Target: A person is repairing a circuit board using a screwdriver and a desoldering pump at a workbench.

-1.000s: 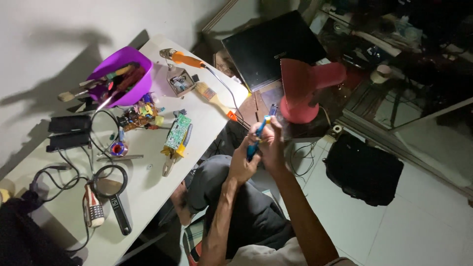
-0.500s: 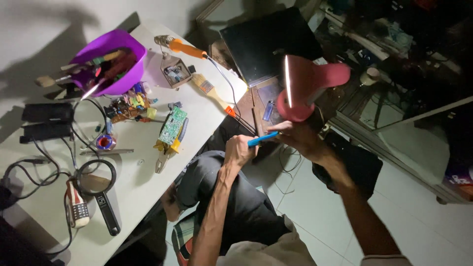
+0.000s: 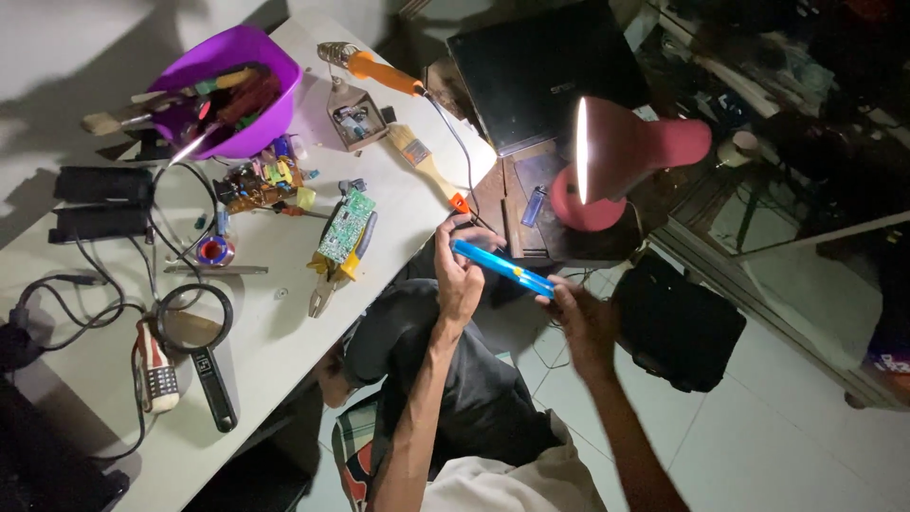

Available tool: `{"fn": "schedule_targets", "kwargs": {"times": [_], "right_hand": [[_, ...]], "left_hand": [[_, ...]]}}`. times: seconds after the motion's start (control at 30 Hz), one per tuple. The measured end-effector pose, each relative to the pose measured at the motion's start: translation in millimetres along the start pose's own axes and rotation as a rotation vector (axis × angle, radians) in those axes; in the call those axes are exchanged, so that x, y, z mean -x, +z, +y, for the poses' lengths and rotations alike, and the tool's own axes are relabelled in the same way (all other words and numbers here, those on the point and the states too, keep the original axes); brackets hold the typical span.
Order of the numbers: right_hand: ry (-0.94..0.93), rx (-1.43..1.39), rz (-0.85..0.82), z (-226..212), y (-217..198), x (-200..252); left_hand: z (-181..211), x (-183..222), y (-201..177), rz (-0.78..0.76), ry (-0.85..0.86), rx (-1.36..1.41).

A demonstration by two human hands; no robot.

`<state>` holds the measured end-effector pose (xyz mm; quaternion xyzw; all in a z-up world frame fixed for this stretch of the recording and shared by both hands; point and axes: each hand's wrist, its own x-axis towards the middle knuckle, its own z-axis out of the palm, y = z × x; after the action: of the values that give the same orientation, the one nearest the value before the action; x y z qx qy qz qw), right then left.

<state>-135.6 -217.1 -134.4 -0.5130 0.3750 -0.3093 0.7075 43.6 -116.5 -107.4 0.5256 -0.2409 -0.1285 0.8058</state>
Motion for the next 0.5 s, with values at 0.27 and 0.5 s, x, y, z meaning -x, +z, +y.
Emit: {"fn": "schedule_targets", "kwargs": {"times": [0.27,0.5], "right_hand": [[0.177,-0.197,0.044,53.5,24.0,48.2],[-0.067,0.134,-0.289,1.2,57.4,86.5]], "left_hand": [[-3.3,6.4,-12.1,0.041,-0.192,0.564],[20.8,0.5,-22.0,-0.028,-0.451,0.965]]}}
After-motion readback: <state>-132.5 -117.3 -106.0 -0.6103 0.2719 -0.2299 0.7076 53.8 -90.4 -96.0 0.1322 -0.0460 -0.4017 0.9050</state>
